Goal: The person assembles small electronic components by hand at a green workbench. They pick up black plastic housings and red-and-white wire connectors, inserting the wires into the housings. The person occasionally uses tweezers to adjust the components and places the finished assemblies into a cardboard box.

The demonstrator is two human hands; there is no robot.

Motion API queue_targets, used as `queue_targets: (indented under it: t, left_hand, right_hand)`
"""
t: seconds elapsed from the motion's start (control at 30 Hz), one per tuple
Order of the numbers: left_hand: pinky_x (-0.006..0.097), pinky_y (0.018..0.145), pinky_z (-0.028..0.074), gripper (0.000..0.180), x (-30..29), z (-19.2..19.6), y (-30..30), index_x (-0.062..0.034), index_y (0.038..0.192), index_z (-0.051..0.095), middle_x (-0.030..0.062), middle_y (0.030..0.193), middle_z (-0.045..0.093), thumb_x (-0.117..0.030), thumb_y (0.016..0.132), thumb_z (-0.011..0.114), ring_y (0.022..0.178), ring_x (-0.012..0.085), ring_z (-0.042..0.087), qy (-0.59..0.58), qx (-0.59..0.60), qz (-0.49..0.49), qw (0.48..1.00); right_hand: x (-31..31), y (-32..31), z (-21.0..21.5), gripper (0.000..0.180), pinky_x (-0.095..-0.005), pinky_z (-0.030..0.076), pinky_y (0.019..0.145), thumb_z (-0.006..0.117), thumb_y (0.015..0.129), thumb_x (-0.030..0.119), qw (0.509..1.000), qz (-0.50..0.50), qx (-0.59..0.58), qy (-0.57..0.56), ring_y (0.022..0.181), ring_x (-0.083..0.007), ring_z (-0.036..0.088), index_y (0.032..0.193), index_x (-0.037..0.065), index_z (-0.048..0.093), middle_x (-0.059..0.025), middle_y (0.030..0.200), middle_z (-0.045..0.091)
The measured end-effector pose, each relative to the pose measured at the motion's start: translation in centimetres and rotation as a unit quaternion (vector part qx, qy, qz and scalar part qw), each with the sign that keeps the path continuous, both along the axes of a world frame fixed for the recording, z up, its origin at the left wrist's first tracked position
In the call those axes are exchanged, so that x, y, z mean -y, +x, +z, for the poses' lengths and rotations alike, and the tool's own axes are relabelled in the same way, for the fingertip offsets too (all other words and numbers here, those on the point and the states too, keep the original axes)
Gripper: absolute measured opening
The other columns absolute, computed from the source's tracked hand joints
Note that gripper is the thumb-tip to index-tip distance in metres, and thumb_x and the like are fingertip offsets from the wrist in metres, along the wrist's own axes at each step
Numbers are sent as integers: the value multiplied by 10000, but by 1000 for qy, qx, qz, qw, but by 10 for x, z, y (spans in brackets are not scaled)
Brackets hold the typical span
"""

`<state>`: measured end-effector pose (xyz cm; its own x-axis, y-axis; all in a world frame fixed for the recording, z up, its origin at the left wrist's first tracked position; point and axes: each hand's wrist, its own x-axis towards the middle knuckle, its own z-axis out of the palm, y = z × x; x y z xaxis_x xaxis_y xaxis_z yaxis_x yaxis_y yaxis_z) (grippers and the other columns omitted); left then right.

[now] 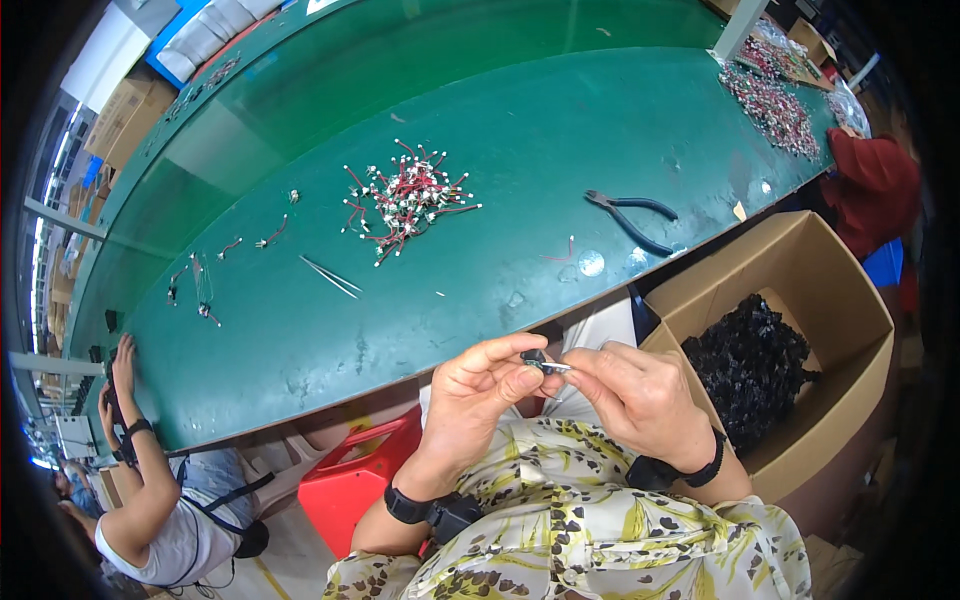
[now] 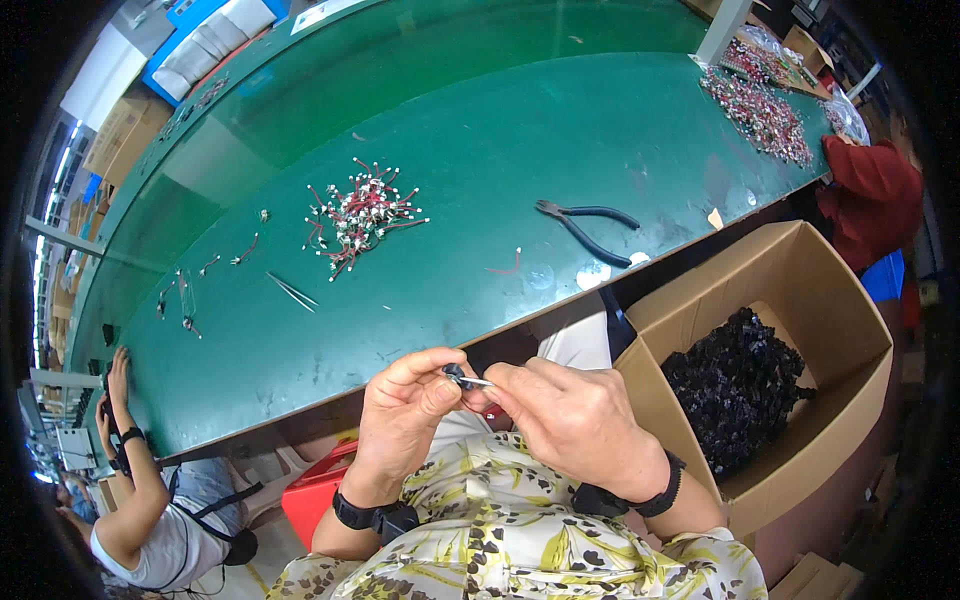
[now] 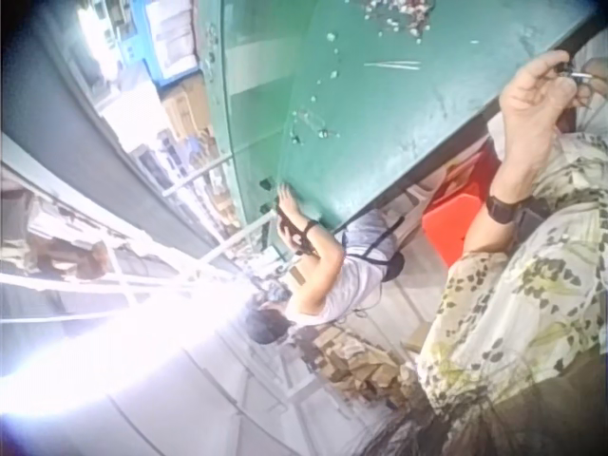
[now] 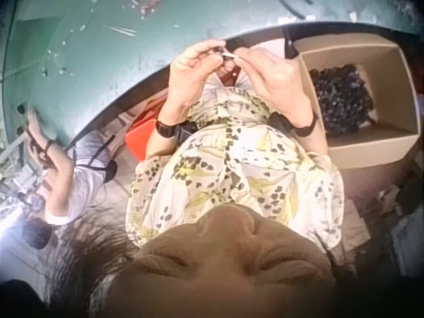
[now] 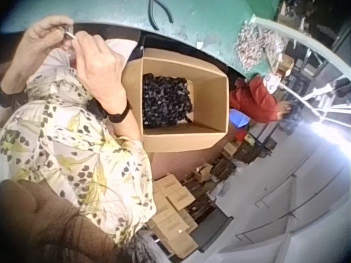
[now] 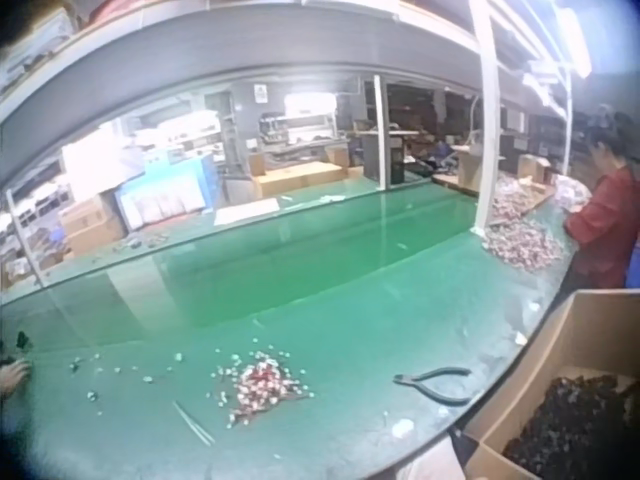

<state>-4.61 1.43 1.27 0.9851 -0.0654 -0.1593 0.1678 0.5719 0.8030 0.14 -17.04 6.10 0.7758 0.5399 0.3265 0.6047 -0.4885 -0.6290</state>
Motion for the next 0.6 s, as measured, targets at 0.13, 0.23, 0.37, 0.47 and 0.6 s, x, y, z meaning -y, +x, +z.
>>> queue_targets:
  t: [0.13, 0.23, 0.37, 0.47, 0.6]
  left_hand:
    - [344, 778, 573, 291, 3, -1, 0, 13, 1157, 622, 114, 945, 696, -86, 890, 681, 845, 205, 688, 21, 3, 17, 1000]
    - [318, 794, 561, 285, 4, -1, 1, 13, 1167, 619, 111, 961, 696, -69, 899, 668, 862, 182, 682, 16, 15, 24, 999]
    - [259, 827, 534, 278, 6, -1, 2, 18, 1197, 609, 106, 992, 699, -35, 925, 631, 896, 140, 671, 22, 54, 33, 998]
    - [260, 826, 534, 272, 6, -2, 2, 26, 1194, 607, 99, 981, 693, -33, 929, 626, 891, 139, 667, 39, 56, 46, 997]
    - [262, 819, 535, 265, 4, -2, 4, 31, 1192, 606, 99, 974, 691, -30, 935, 618, 892, 135, 665, 70, 51, 54, 995]
  right_hand:
    - [-1, -1, -1, 127, -331, 464, 449, 683, 841, 98, 1000, -13, 16, -2, 497, -219, 580, 965, 67, 680, -44, 638, 551]
    - [-2, -3, 0, 147, -331, 463, 444, 686, 835, 81, 999, -22, 26, -5, 495, -214, 580, 980, 64, 678, -48, 636, 555]
    - [-8, -3, -7, 156, -326, 468, 441, 678, 837, 42, 998, -27, 5, 62, 497, -211, 582, 992, 41, 671, -62, 646, 574]
    - [-11, -6, -17, 152, -317, 483, 460, 663, 855, 25, 994, -30, -20, 100, 528, -210, 606, 1007, 19, 664, -79, 692, 621]
    - [-17, -8, -25, 143, -299, 522, 557, 631, 899, 27, 975, -24, -113, 188, 645, -203, 666, 1035, -7, 659, -110, 808, 688]
